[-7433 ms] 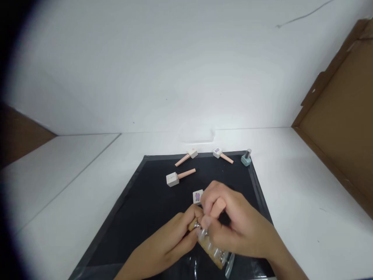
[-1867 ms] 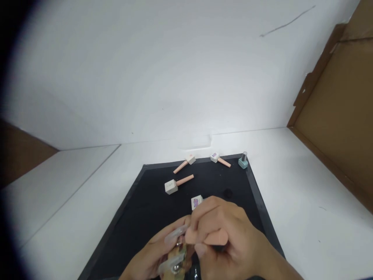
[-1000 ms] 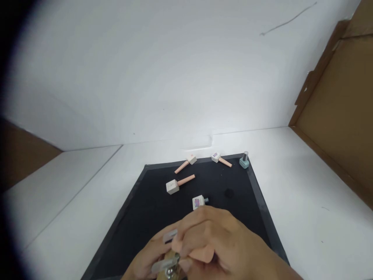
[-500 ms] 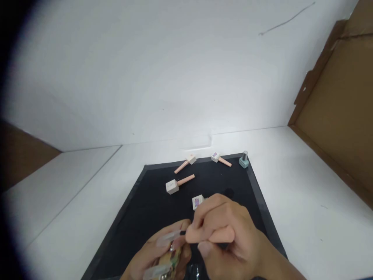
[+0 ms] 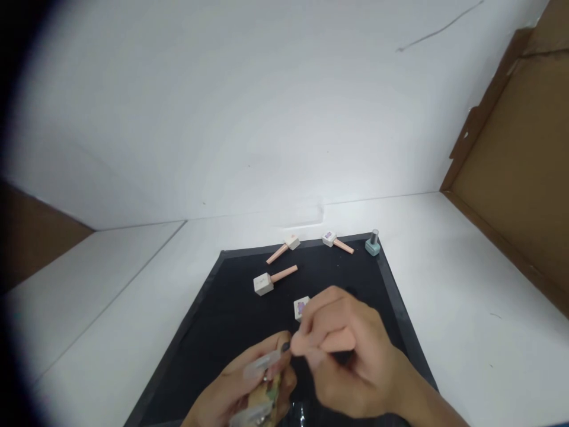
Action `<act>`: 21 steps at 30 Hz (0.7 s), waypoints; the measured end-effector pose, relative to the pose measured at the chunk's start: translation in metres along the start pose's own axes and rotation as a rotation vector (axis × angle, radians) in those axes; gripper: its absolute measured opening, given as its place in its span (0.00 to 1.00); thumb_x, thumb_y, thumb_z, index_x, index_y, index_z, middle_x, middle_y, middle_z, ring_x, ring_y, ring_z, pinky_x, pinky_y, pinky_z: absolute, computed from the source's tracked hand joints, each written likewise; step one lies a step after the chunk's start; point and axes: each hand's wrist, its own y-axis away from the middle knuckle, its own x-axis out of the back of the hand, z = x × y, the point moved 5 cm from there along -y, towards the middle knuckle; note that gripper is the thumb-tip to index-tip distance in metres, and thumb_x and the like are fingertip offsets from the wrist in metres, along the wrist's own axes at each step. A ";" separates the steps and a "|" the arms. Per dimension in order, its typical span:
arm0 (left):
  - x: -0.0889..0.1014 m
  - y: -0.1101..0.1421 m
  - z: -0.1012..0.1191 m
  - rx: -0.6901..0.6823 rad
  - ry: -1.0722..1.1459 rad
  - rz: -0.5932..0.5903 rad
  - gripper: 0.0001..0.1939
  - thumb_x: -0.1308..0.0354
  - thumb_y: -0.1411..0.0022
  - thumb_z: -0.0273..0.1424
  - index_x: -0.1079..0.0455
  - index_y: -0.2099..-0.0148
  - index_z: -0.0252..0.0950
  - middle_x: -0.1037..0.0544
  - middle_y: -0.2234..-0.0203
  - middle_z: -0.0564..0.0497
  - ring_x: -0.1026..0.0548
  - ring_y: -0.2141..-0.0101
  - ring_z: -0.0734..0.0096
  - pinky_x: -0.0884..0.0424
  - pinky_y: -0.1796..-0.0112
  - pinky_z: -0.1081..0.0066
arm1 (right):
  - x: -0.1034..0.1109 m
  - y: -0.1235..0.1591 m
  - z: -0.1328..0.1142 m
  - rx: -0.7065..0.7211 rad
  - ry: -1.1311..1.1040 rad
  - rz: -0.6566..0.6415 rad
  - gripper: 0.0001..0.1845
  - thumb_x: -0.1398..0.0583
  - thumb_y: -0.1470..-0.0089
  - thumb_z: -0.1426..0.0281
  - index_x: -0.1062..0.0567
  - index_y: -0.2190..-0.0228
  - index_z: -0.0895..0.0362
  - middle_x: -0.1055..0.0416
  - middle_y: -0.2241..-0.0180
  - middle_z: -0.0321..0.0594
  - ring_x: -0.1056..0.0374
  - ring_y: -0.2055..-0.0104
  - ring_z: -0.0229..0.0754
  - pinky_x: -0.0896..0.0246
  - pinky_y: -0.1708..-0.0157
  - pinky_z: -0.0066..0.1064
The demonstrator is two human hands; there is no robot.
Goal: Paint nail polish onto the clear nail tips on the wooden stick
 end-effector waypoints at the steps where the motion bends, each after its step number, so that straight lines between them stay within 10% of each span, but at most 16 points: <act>1: 0.003 0.002 -0.001 0.040 -0.087 0.066 0.27 0.41 0.49 0.56 0.43 0.68 0.37 0.40 0.82 0.61 0.48 0.85 0.86 0.53 0.85 0.82 | 0.002 0.000 0.001 -0.029 -0.015 0.041 0.07 0.46 0.36 0.68 0.34 0.68 0.52 0.34 0.74 0.37 0.32 0.72 0.40 0.32 0.74 0.30; 21: 0.003 0.008 0.006 -0.034 -0.667 0.196 0.23 0.54 0.36 0.53 0.36 0.59 0.37 0.38 0.75 0.56 0.40 0.73 0.75 0.41 0.72 0.75 | -0.005 -0.006 0.003 -0.109 -0.195 -0.142 0.08 0.44 0.39 0.69 0.35 0.71 0.53 0.33 0.74 0.35 0.34 0.74 0.36 0.34 0.76 0.26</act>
